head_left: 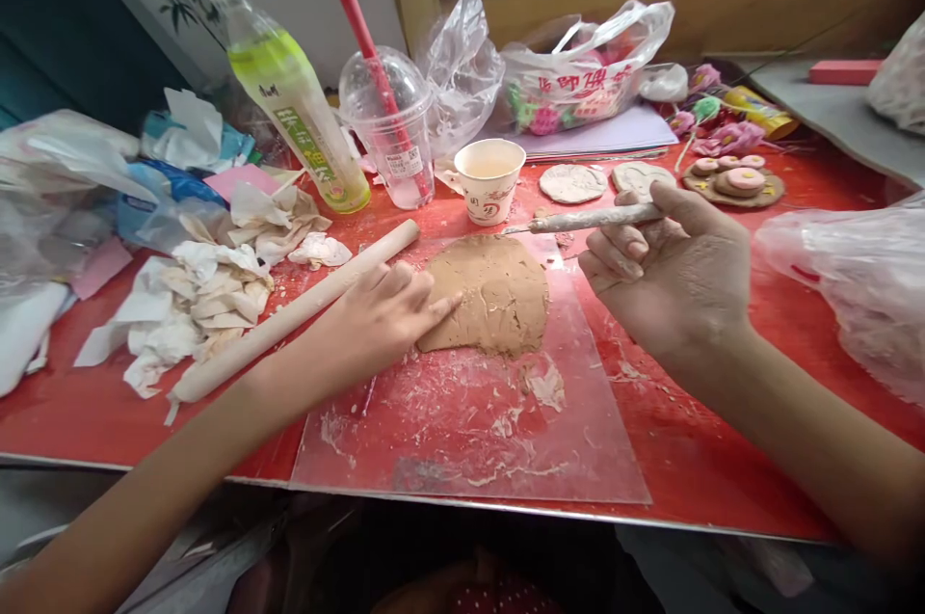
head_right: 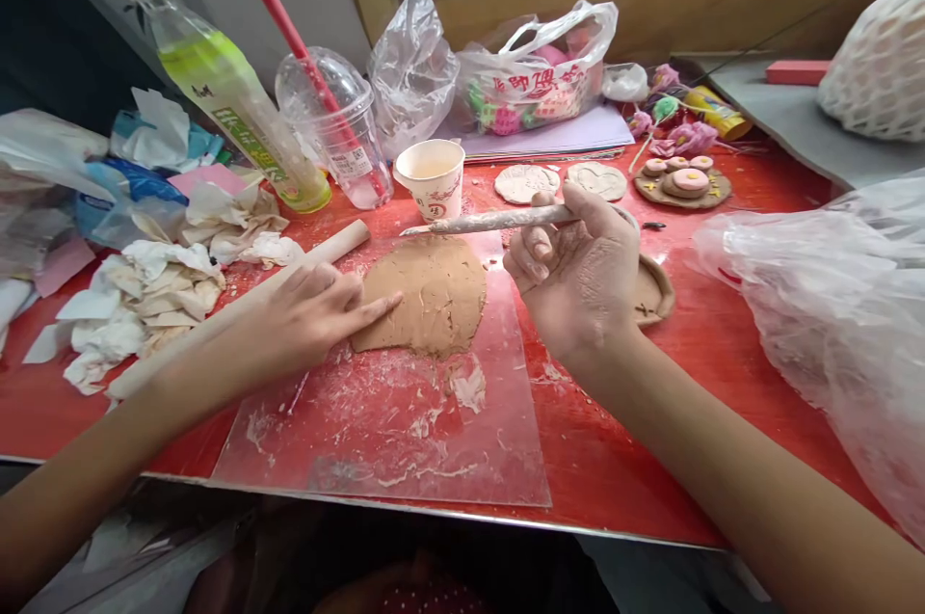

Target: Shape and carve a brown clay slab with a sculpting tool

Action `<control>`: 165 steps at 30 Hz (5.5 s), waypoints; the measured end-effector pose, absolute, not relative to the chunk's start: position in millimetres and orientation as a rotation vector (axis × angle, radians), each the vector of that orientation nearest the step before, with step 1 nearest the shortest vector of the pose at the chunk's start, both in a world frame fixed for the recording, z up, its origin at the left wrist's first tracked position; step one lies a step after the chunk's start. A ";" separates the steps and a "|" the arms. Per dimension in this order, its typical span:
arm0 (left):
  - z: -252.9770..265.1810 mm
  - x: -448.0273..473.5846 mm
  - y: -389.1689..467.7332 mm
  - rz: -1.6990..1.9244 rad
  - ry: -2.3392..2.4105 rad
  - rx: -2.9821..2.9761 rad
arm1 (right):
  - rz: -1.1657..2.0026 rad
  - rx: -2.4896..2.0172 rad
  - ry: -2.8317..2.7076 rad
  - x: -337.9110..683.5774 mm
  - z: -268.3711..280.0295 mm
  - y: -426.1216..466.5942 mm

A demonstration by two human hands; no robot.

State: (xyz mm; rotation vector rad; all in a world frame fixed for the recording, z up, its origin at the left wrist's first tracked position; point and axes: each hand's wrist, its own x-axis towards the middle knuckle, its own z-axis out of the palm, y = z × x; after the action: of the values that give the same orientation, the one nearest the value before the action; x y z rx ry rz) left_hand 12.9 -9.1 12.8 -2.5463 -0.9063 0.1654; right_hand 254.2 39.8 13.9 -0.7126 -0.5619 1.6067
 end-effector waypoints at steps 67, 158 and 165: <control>0.5 12.5 6.7 -0.007 -0.932 -2.707 | 1.617 -0.752 -0.544 250.5 12.8 37.5; -4.0 40.4 17.8 -0.133 -0.731 -2.701 | 1.531 -0.785 -0.569 261.2 11.6 53.5; -2.8 36.6 24.1 -0.136 -0.843 -2.644 | 1.530 -0.792 -0.622 261.9 11.9 52.7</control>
State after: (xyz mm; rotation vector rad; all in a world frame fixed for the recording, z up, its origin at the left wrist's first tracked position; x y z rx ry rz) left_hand 36.6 24.1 -2.8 -2.6440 -0.8426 -0.1356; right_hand 261.9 52.7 11.9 -0.7917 -0.6223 1.5305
